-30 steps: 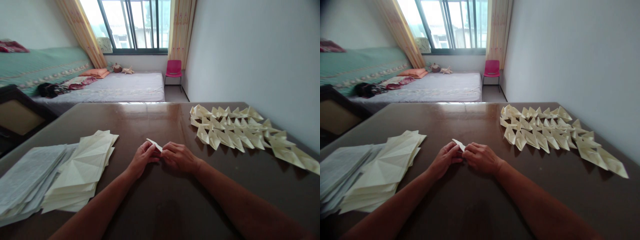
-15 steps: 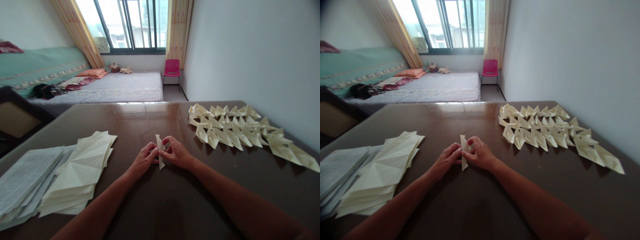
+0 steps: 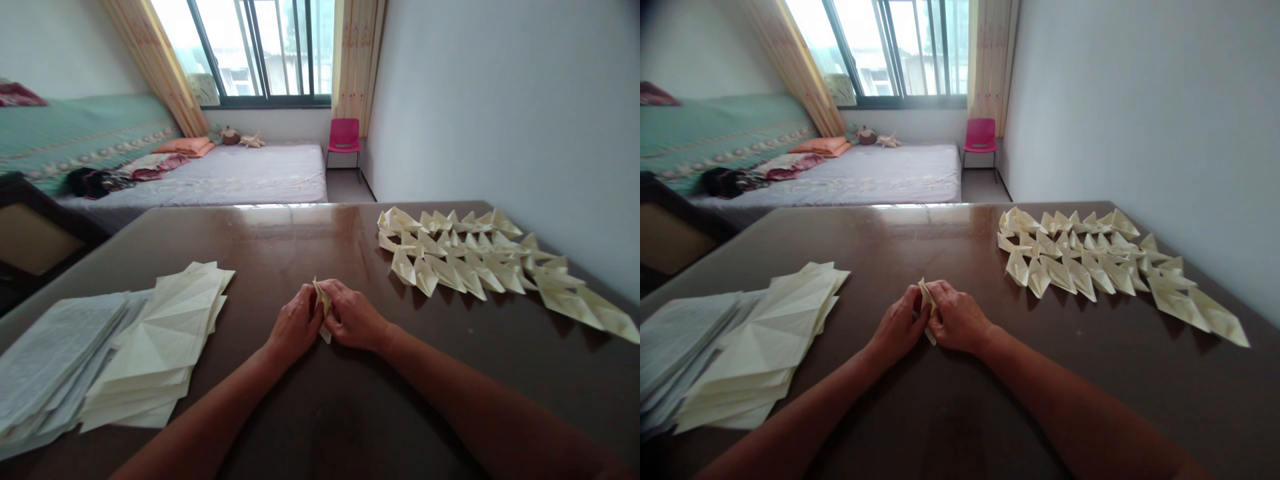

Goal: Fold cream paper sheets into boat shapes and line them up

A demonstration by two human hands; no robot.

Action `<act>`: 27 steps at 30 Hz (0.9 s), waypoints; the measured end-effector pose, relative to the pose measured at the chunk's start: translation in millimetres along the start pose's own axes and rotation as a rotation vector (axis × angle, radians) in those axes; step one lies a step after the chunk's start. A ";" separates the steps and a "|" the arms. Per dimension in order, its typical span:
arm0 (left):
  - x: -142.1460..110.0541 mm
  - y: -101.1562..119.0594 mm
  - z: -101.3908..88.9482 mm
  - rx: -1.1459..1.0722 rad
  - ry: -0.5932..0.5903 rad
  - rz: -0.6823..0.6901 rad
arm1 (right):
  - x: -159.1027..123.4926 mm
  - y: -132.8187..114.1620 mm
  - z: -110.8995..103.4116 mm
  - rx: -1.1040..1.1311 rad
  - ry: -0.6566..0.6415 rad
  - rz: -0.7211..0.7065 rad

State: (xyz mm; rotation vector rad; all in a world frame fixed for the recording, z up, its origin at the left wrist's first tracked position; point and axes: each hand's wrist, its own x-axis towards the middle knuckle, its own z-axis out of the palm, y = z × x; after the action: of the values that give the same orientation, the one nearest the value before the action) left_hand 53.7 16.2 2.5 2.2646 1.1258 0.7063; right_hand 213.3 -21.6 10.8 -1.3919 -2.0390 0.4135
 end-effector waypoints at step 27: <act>-1.4 -14.9 -27.5 0.462 -0.194 0.206 | 6.2 39.7 -23.7 -0.198 -0.189 -0.156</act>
State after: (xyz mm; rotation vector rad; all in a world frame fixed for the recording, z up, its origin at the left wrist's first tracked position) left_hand 26.9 28.7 12.8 2.7963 1.0527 0.3067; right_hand 255.7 -2.4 7.8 -1.3362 -2.3797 0.2911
